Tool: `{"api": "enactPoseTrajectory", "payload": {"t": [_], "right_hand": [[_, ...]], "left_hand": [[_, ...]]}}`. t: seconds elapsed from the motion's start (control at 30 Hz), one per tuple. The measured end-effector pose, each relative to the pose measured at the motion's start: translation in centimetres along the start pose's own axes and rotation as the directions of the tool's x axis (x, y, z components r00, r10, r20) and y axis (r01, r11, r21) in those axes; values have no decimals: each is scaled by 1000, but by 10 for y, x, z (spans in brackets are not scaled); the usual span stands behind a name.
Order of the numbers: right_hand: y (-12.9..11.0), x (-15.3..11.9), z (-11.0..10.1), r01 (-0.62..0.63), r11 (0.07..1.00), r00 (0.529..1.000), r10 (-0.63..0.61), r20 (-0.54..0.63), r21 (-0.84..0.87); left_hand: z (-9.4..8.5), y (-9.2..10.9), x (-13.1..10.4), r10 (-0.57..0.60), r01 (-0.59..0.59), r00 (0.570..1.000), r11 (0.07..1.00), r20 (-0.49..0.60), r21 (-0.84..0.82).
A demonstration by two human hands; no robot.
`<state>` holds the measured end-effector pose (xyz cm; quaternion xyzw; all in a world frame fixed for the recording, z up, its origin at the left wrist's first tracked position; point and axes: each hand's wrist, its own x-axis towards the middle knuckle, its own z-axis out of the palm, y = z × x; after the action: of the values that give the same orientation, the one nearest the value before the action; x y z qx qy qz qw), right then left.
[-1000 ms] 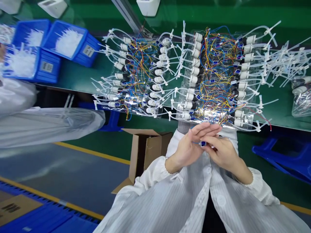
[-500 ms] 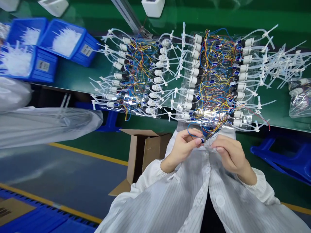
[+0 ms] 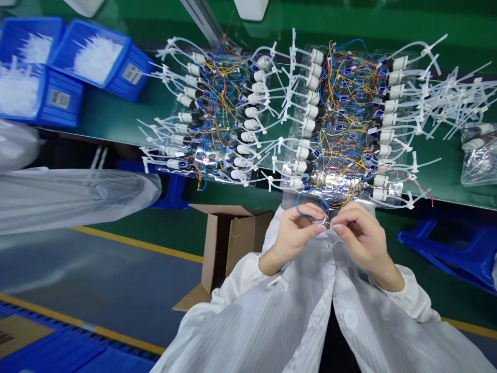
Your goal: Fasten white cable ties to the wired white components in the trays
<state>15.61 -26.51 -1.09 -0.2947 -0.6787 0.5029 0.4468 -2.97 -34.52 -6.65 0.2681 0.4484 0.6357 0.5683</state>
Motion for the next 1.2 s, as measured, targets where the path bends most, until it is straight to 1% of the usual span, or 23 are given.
{"api": "enactPoseTrajectory", "payload": {"t": [0.13,0.2,0.27,0.43,0.5,0.6,0.73,0.8,0.87,0.93,1.03,1.1,1.2], "right_hand": [[3,-3,2,-9,1000,1000,9,-6,24],[4,-5,4,-34,999,999,36,-35,41],[5,-8,5,-80,996,996,82,-38,47],[12,-16,6,-229,970,973,226,45,87],[15,-18,5,-258,959,966,253,60,115],[15,-19,3,-262,957,965,256,59,122],[13,-17,2,-229,965,973,224,56,129],[14,-17,3,-243,959,970,238,50,149],[16,-18,5,-262,947,965,257,49,185],[18,-18,7,-261,930,965,255,55,260],[17,-16,11,-251,879,967,246,64,406],[13,-14,13,-280,839,957,280,71,468],[7,-11,14,-344,793,932,355,78,503]], "left_hand": [[-1,-2,-2,18,-18,1000,1000,12,-17],[-1,-2,-2,32,-32,999,999,16,-20],[1,-3,-1,43,-43,999,999,19,-16],[5,-4,-1,96,-95,995,995,23,-32],[7,-6,-2,73,-73,997,997,4,-11],[8,-7,-4,42,-42,999,999,-10,15],[8,-7,-3,54,-54,999,999,-5,6],[8,-5,-3,59,-58,998,998,-13,29],[9,-4,-3,77,-77,997,995,-8,58],[11,-2,-3,109,-109,994,992,4,65],[13,-1,-2,164,-164,986,986,4,20],[15,-1,-1,174,-174,985,985,-4,-5],[15,-2,2,173,-173,985,985,6,-17]]}}
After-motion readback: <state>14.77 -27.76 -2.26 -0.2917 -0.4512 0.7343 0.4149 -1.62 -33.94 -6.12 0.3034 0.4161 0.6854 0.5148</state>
